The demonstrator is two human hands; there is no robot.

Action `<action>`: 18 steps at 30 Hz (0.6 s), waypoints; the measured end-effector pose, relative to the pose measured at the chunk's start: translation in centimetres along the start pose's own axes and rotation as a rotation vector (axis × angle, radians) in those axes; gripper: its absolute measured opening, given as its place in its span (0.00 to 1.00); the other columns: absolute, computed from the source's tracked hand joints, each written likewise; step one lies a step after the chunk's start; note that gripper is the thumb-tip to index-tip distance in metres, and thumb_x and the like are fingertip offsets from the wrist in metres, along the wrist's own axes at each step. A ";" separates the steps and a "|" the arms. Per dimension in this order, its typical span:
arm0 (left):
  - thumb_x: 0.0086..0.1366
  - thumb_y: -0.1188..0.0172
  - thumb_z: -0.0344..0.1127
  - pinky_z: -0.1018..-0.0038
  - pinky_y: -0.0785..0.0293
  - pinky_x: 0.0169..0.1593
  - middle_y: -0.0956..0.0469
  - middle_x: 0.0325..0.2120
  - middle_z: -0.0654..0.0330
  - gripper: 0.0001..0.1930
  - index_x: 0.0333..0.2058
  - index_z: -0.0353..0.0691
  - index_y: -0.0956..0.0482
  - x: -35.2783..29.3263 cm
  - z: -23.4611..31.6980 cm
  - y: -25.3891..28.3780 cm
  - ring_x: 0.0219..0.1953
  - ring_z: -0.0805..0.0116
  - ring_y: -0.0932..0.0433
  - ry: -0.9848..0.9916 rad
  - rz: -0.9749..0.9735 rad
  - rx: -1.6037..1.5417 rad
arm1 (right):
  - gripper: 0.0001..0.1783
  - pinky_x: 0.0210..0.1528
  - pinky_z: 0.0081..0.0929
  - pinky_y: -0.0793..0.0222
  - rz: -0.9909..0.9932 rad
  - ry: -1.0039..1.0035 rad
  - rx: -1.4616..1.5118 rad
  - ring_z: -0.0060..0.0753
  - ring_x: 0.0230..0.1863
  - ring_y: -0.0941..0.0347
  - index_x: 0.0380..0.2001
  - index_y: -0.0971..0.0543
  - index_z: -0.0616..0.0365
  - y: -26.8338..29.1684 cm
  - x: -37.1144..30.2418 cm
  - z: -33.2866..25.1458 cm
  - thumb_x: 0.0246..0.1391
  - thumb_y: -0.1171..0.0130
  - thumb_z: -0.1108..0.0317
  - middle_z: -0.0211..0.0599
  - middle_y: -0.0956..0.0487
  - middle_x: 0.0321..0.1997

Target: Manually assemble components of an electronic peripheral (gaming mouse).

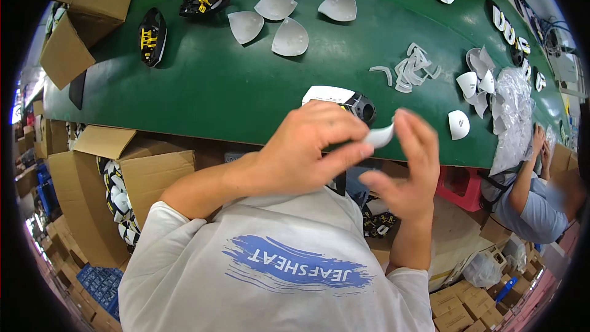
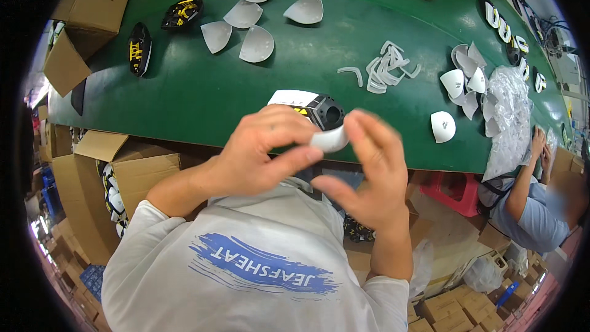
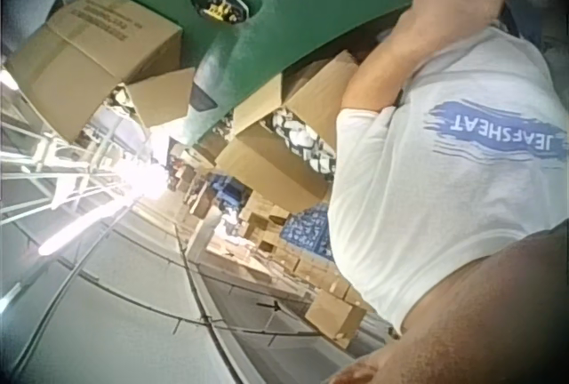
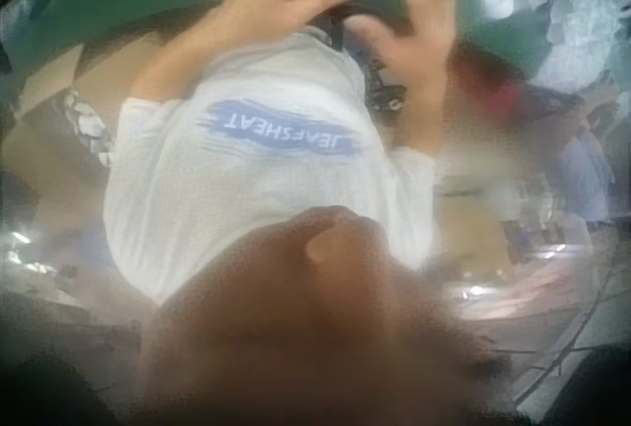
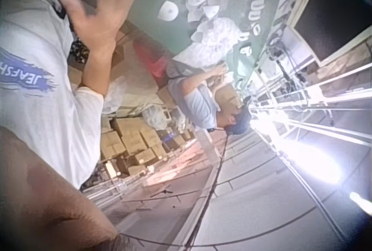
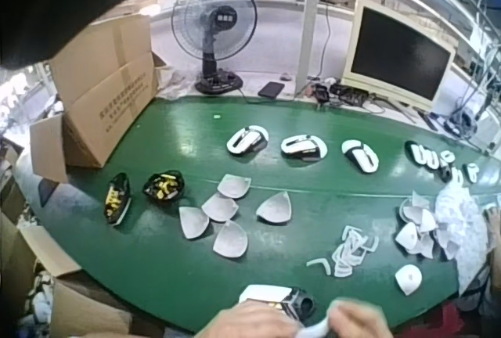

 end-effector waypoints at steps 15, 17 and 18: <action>0.63 0.18 0.44 0.48 0.26 0.75 0.19 0.72 0.51 0.45 0.77 0.39 0.24 -0.2 -0.9 1.5 0.70 0.49 0.18 -0.224 0.040 0.792 | 0.38 0.61 0.42 0.17 -0.209 0.117 -0.001 0.49 0.55 0.12 0.62 0.12 0.60 -2.1 3.2 4.0 0.43 0.15 0.71 0.45 0.09 0.64; 0.66 0.20 0.41 0.47 0.31 0.81 0.26 0.78 0.51 0.48 0.81 0.38 0.32 -0.5 -4.1 1.0 0.76 0.49 0.24 -0.140 -0.120 0.830 | 0.37 0.58 0.42 0.16 -0.258 0.217 0.002 0.49 0.52 0.12 0.63 0.12 0.61 -3.3 4.2 4.2 0.45 0.15 0.71 0.45 0.09 0.63; 0.66 0.20 0.39 0.48 0.31 0.82 0.25 0.78 0.52 0.47 0.81 0.38 0.31 -0.8 -4.5 1.0 0.76 0.49 0.24 -0.154 -0.121 0.743 | 0.37 0.56 0.42 0.15 -0.320 0.238 -0.024 0.49 0.51 0.12 0.63 0.13 0.61 -4.0 4.4 4.3 0.46 0.15 0.71 0.45 0.09 0.63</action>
Point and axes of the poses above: each hand's wrist, its own x-axis towards the middle knuckle, its own y-axis out of the back of the hand, z = x × y, the point moved 10 cm from there along x, towards the middle knuckle
